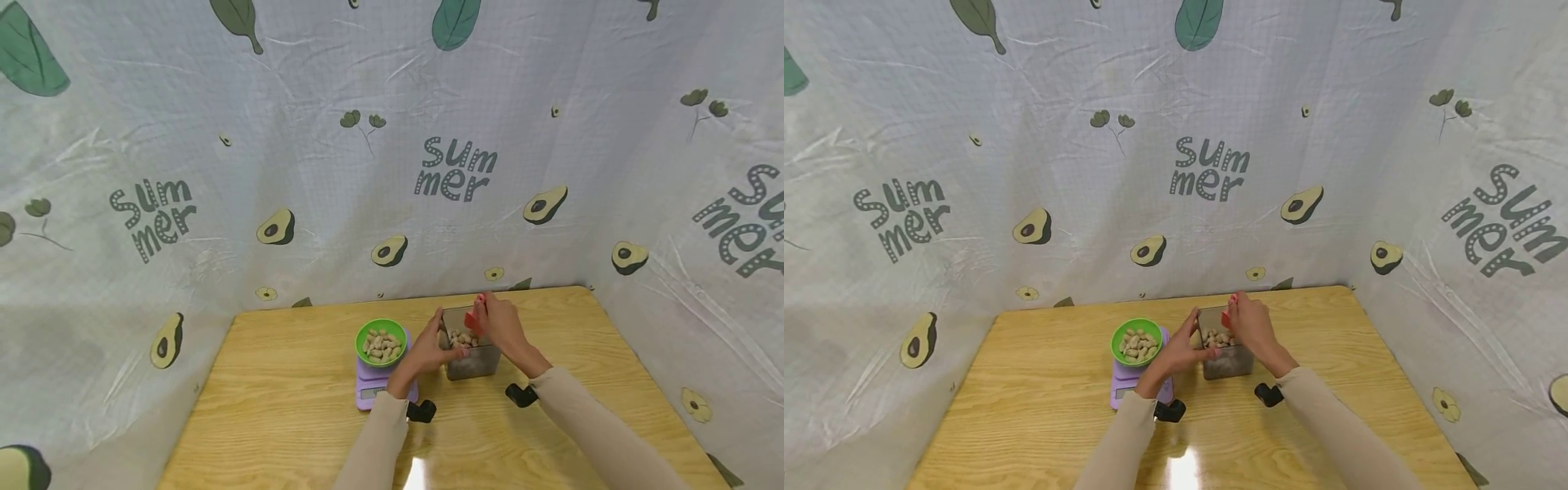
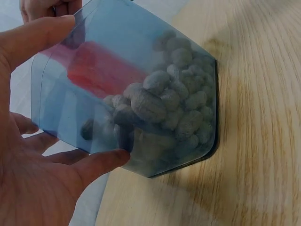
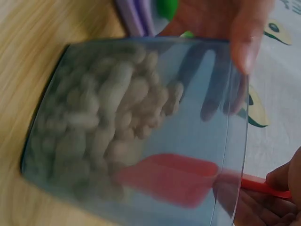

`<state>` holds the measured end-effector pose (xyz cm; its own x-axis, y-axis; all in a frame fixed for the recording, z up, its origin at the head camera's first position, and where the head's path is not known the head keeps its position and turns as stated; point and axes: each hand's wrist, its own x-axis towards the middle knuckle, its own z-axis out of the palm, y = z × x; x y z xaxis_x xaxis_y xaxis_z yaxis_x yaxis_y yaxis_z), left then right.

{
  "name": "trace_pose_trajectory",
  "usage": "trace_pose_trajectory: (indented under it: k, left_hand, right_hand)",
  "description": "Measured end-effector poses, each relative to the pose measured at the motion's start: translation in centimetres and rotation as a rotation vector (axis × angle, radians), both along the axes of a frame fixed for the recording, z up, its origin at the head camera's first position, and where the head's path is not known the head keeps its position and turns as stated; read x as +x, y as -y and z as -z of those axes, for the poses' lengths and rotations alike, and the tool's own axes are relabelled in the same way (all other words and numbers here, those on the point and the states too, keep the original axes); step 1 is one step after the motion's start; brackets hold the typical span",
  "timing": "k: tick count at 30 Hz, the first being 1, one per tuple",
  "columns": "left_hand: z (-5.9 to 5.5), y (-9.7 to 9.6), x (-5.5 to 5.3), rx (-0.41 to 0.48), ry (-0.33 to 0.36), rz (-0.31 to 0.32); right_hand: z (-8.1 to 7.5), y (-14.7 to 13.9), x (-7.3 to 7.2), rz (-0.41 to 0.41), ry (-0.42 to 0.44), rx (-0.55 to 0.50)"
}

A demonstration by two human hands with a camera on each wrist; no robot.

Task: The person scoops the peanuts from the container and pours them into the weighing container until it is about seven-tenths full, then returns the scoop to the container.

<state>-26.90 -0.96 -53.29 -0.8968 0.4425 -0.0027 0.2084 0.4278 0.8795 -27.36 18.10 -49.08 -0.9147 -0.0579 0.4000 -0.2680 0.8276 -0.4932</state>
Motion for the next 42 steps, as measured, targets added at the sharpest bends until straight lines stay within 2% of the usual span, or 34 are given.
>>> trace_pose_trajectory:
  k: [6, 10, 16, 18, 21, 24, 26, 29, 33, 35, 40, 42]
  left_hand:
    - [-0.2, 0.0, -0.2, -0.004, -0.012, 0.013]
    - [-0.3, 0.0, -0.3, -0.024, -0.015, 0.022]
    - [-0.1, -0.3, -0.2, -0.021, 0.004, 0.021]
    - [-0.1, -0.4, -0.1, -0.018, 0.005, 0.020]
    - [-0.2, -0.4, 0.1, -0.027, -0.002, 0.011]
    - [-0.3, -0.4, 0.1, -0.045, -0.007, 0.003]
    - [-0.4, -0.3, 0.2, -0.048, -0.005, -0.003]
    - [-0.3, -0.3, 0.1, -0.040, -0.005, -0.003]
    - [-0.2, -0.2, 0.1, -0.030, 0.001, 0.005]
    - [-0.1, -0.2, 0.0, -0.028, 0.004, 0.006]
    - [0.0, -0.3, 0.0, -0.026, 0.001, -0.004]
    - [0.0, -0.3, 0.0, -0.024, 0.002, -0.006]
  right_hand:
    - [-0.2, 0.3, 0.0, -0.033, 0.057, -0.044]
    - [-0.1, -0.1, 0.1, -0.067, 0.054, -0.091]
    - [0.4, -0.2, 0.1, -0.119, 0.034, -0.039]
    - [0.4, -0.2, 0.0, -0.125, 0.056, -0.046]
    - [0.2, -0.7, -0.1, -0.109, 0.165, -0.161]
    - [0.4, -1.3, -0.1, -0.057, 0.319, -0.366]
    - [0.5, -1.7, -0.1, -0.026, 0.388, -0.493]
    - [0.4, -2.0, -0.2, 0.017, 0.445, -0.617]
    - [0.4, -2.2, 0.0, 0.053, 0.465, -0.709]
    - [0.5, -2.2, 0.2, 0.062, 0.441, -0.706]
    - [0.8, -1.1, 0.8, 0.016, 0.298, -0.480]
    - [0.8, -0.9, 0.8, 0.015, 0.282, -0.458]
